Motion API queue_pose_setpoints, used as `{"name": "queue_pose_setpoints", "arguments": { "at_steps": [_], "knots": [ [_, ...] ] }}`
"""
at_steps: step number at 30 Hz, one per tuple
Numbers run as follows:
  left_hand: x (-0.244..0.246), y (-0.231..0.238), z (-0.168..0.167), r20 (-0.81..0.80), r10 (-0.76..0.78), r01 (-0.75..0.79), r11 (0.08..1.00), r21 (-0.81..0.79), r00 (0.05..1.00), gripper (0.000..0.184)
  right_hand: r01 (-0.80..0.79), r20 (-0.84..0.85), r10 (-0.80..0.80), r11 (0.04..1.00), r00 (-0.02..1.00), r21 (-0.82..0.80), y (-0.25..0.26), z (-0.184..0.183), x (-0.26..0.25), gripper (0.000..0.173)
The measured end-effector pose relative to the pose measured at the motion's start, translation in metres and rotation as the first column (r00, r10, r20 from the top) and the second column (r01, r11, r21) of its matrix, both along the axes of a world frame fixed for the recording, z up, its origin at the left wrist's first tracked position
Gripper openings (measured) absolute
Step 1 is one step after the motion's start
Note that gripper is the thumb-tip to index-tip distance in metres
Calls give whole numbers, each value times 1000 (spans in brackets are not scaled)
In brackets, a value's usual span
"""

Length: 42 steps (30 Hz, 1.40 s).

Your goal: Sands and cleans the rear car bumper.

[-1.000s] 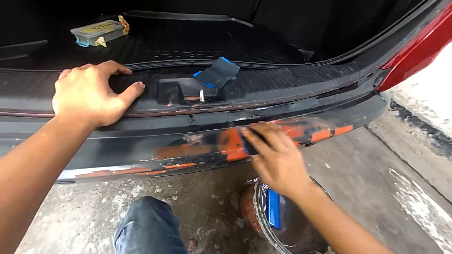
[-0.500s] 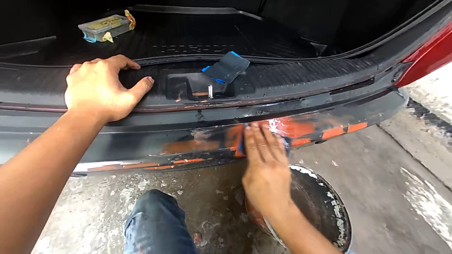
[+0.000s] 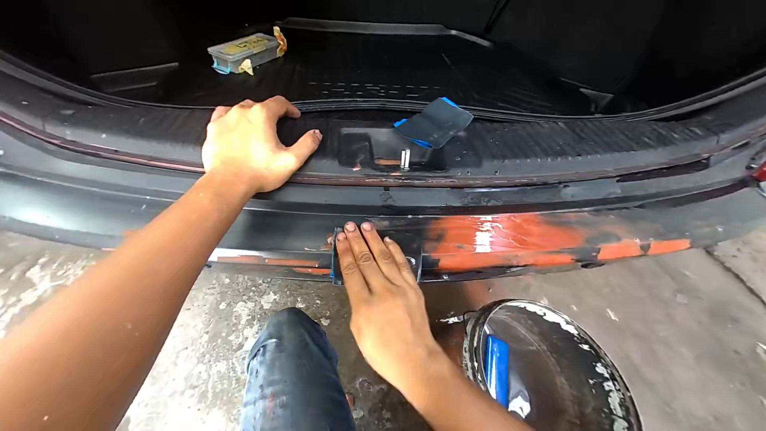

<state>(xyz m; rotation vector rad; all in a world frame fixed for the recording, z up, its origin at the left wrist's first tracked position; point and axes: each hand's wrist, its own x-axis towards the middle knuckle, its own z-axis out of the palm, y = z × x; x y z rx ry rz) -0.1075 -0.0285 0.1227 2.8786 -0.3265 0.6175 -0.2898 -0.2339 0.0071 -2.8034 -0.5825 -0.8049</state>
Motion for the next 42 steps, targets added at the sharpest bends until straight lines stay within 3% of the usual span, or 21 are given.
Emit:
{"name": "queue_pose_setpoints", "arguments": {
  "at_steps": [2,4,7,10,12,15,17,20,22,25,29,32,36,39,42],
  "knots": [
    [-2,0,0,-2,4,-4,1000,0,1000,72,-52,30,52,999,998,-3,-24,0,2,53],
    [-1,-1,1,0,8,-8,1000,0,1000,70,-8,96,4,999,995,47,-48,-6,-1,51],
    [-2,-1,1,-22,13,-13,1000,-2,1000,70,40,82,-48,995,995,96,-15,-7,-4,48],
    [-1,-2,1,-6,-4,4,1000,4,1000,71,-68,27,67,997,997,47,21,5,8,50],
    [-3,-1,-1,-2,-6,6,1000,3,1000,72,-100,23,99,995,995,22,4,9,9,52],
    [0,-2,2,-4,11,-11,1000,-3,1000,70,18,101,-22,999,995,42,-21,-2,4,57],
    [0,-2,3,-22,22,-22,1000,-6,1000,69,51,108,-55,998,993,44,4,-3,2,50],
    [-1,-4,3,-25,9,-9,1000,-3,1000,69,-37,42,37,999,998,-10,34,7,11,50],
    [-3,-4,2,-22,10,-10,1000,-1,1000,70,-70,36,71,997,997,-32,17,11,12,54],
    [0,-3,4,-25,10,-10,1000,3,1000,68,37,114,-38,999,993,5,-11,1,6,58],
    [-3,-4,4,-49,1,0,1000,3,999,67,70,61,-67,996,996,-55,31,8,8,52],
    [-3,-4,3,-19,-12,12,1000,6,1000,70,43,39,-38,989,999,-143,16,16,8,60],
    [-1,-3,5,-26,6,-6,1000,4,1000,69,116,99,-107,988,989,-97,8,9,0,56],
    [-4,-5,2,-24,-11,11,1000,-2,1000,69,41,39,-38,996,998,-84,33,15,9,51],
    [-4,-3,1,2,-24,24,1000,-5,1000,71,-12,7,13,994,1000,-110,8,16,8,62]
  ]
}}
